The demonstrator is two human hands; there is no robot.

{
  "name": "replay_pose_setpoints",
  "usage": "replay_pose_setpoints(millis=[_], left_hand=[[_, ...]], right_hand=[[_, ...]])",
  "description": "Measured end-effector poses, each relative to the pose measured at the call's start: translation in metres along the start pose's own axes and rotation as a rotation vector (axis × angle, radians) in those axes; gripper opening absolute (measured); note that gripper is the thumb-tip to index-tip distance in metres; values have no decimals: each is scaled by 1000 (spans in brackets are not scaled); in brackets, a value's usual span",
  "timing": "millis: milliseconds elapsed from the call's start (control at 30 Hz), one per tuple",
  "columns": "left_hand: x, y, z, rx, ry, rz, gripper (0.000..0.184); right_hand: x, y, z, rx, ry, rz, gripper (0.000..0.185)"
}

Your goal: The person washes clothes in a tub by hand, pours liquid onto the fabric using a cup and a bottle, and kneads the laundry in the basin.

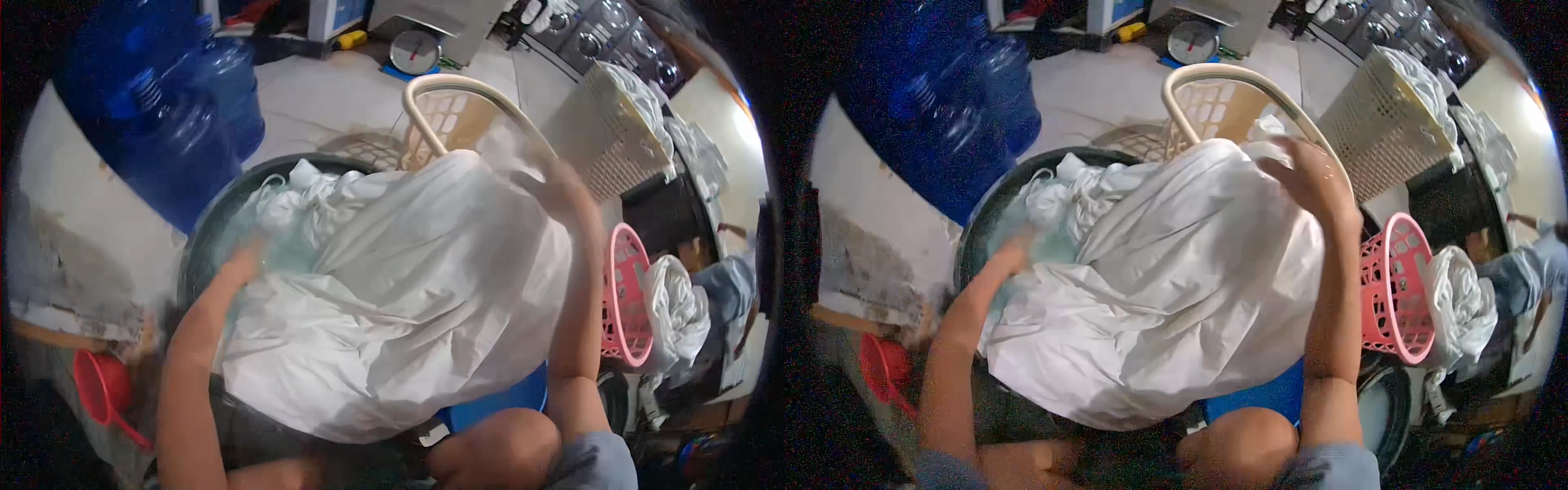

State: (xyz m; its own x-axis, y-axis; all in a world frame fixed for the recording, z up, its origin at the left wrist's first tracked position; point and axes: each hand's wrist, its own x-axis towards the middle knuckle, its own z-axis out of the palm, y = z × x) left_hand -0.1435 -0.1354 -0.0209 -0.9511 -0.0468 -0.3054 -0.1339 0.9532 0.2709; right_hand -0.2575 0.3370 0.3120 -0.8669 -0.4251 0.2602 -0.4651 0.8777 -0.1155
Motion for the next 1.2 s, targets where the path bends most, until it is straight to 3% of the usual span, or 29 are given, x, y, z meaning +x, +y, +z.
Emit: replay_pose_setpoints(millis=[100,133,200,267,300,333,367,433,533,667,700,767,800,833,867,967,1000,1067,1133,1167,1200], left_hand=[[8,7,-23,515,-137,197,62],[12,30,-45,465,-202,120,54],[17,111,-110,345,-318,-53,41],[22,170,-138,-237,337,273,32],[9,223,-173,-487,308,258,35],[20,247,-178,-604,369,436,40],[35,272,-177,-685,364,490,40],[38,320,-179,-672,231,399,41],[23,348,-182,-441,224,354,43],[35,308,-217,-740,216,417,48],[0,306,-240,-900,225,477,50],[-68,313,-276,-993,507,33,52],[-55,271,-282,-1027,465,315,51],[-95,273,-297,-1274,365,514,44],[-97,246,-297,-1325,439,561,38],[-139,200,-296,-1651,416,534,37],[-153,185,-293,-1780,416,394,38],[-162,146,-279,-1834,319,361,39],[-182,121,-265,-1737,149,139,35],[-175,94,-245,-1495,110,-38,35],[-196,110,-238,-1088,116,-115,37]], right_hand=[[-11,135,46,-124,-405,61,66],[-13,180,68,-142,-559,52,74],[-23,151,73,-7,-500,55,81],[-27,140,83,88,-433,172,84],[-27,136,87,138,-406,249,83],[-27,131,91,188,-373,324,82],[-27,117,73,336,-393,368,78],[-24,108,46,569,-358,410,67],[-12,97,17,899,-150,461,49],[-17,50,-73,1448,165,616,36],[-24,50,-82,1517,253,500,37],[-47,36,-110,1592,386,262,38],[-73,10,-132,1605,440,138,38],[-95,-6,-141,1614,493,15,39],[-108,0,-131,1515,521,64,41],[-137,-12,-84,1498,426,266,44],[-145,-19,-69,1512,355,416,46],[-154,-11,-26,1237,-83,385,53],[-159,-11,-8,1045,-242,257,55],[-158,-11,-2,968,-277,194,56],[-156,-11,2,915,-301,148,57]])
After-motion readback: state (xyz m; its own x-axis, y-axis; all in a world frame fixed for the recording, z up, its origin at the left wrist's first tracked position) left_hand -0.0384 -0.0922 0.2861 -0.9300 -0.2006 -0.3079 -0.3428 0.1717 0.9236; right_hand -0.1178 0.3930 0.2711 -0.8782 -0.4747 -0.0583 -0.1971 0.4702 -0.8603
